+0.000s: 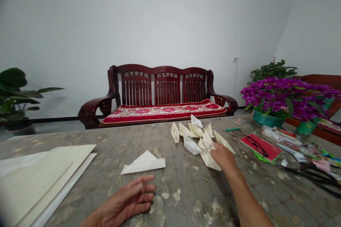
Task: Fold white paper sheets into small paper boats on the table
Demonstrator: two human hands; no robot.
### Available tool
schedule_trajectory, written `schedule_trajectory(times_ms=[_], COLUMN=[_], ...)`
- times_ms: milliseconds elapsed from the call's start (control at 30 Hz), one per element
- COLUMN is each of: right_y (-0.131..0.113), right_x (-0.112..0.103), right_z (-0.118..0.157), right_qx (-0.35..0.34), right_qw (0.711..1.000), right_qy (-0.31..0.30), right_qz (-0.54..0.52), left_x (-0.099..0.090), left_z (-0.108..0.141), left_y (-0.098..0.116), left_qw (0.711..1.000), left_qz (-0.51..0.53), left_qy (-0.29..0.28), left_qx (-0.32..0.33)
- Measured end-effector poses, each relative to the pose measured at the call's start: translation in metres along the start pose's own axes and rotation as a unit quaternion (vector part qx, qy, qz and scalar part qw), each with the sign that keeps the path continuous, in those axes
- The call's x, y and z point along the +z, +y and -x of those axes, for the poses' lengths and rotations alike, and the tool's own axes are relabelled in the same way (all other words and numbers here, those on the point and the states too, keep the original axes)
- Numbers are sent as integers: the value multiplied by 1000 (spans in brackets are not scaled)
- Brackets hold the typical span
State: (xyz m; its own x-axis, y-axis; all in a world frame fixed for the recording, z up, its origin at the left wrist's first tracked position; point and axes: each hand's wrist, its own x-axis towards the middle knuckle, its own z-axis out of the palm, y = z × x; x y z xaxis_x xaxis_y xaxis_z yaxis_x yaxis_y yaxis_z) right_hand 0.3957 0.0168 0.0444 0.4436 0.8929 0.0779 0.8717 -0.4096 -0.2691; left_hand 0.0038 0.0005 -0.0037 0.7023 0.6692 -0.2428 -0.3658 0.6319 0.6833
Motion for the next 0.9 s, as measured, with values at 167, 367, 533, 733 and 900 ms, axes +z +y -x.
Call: schedule_trajectory(times_ms=[167,367,533,733,900], right_y=[-16,-20,-14,-56,-114], right_x=[3,18,7,-12,4], right_z=[12,27,33,69,115], right_qx=[-9,-1,5,-89,-230], right_qw=[996,996,998,992,944], right_qy=[-48,-36,9,49,-59], right_qz=[75,84,64,-72,-230], left_x=[-2,0,5,28,65], left_z=[-1,1,2,-8,-23], left_y=[-1,-1,-2,-9,-10], left_qw=[1000,1000,999,999,996], left_qz=[-3,-13,-25,-20,31], left_qy=[-2,4,23,27,30], left_qx=[2,4,11,30,79])
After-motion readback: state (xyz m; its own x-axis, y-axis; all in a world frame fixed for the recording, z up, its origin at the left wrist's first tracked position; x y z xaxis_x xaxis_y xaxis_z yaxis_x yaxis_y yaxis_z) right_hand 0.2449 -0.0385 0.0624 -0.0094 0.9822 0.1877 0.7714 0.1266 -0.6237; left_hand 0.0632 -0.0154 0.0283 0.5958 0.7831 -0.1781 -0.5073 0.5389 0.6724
